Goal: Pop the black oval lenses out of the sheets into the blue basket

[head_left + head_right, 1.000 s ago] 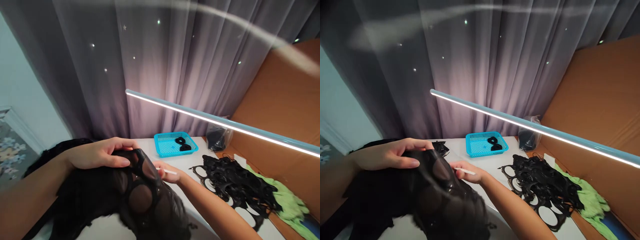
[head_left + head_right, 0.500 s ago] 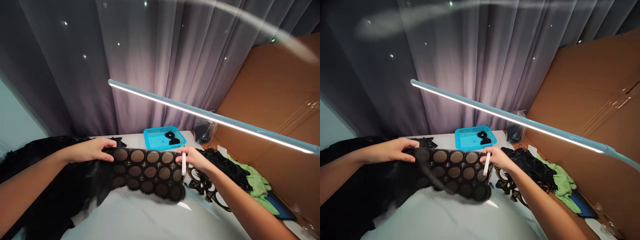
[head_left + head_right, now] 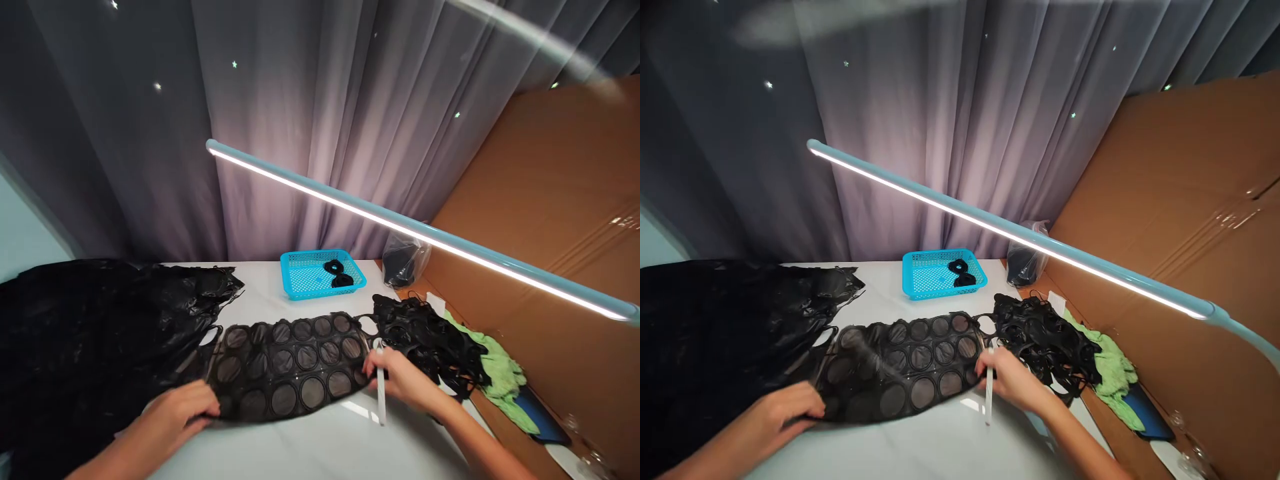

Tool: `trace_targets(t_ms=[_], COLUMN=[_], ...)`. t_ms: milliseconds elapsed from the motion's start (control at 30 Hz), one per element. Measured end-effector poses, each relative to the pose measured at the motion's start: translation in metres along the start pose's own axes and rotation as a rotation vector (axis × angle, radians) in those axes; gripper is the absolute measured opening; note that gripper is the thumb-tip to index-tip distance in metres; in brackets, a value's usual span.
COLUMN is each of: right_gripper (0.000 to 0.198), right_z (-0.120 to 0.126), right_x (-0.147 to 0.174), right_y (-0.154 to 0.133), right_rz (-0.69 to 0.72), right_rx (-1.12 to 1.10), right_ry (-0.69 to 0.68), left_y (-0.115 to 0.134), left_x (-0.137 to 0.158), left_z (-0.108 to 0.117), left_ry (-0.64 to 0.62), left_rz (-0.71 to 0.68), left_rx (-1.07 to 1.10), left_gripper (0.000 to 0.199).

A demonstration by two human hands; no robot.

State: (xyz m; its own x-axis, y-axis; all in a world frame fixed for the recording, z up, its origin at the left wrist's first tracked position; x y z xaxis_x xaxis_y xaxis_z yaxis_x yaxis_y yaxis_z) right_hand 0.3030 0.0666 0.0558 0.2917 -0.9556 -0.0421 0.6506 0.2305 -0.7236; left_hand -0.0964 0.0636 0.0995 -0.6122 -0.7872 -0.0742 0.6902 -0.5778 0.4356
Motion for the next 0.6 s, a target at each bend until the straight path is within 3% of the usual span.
trace_targets(t_ms=[133, 367, 500, 600], right_gripper=[0.01, 0.032, 0.053, 0.058], right_z=[-0.02, -0.028, -0.004, 0.015], right_x=[0.026, 0.059, 0.063, 0.05], right_y=[0.014, 0.014, 0.007, 0.004], right_rz=[-0.011, 0.084, 0.013, -0.065], right_rx=[-0.019, -0.162, -0.365, -0.48], right_ry=[0.049, -0.01, 0.086, 0.236], left_y=[-0.012, -0.001, 0.019, 0.046], left_x=[0.035, 0.062, 0.037, -0.011], left_z=[-0.023, -0.011, -0.007, -0.022], left_ry=[0.145, 0.206, 0.181, 0.15], left_rz=[-0.151, -0.276, -0.293, -0.299], left_rx=[-0.093, -0.224, -0.179, -0.053], left_gripper=[0.021, 0.027, 0.01, 0.022])
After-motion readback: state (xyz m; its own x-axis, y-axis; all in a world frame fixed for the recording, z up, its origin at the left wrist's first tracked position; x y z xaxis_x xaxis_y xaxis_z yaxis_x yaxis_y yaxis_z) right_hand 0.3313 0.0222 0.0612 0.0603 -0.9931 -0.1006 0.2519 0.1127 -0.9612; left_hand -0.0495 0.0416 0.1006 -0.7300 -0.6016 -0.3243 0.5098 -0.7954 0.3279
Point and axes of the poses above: each hand's wrist, its own x-axis away from the middle knuckle, its own z-axis out of the back of the hand, y = z × x, the point moved 6 cm from there along -x, towards the middle knuckle, and after that the axes turned 4 degrees about y, right-handed, at the moved point
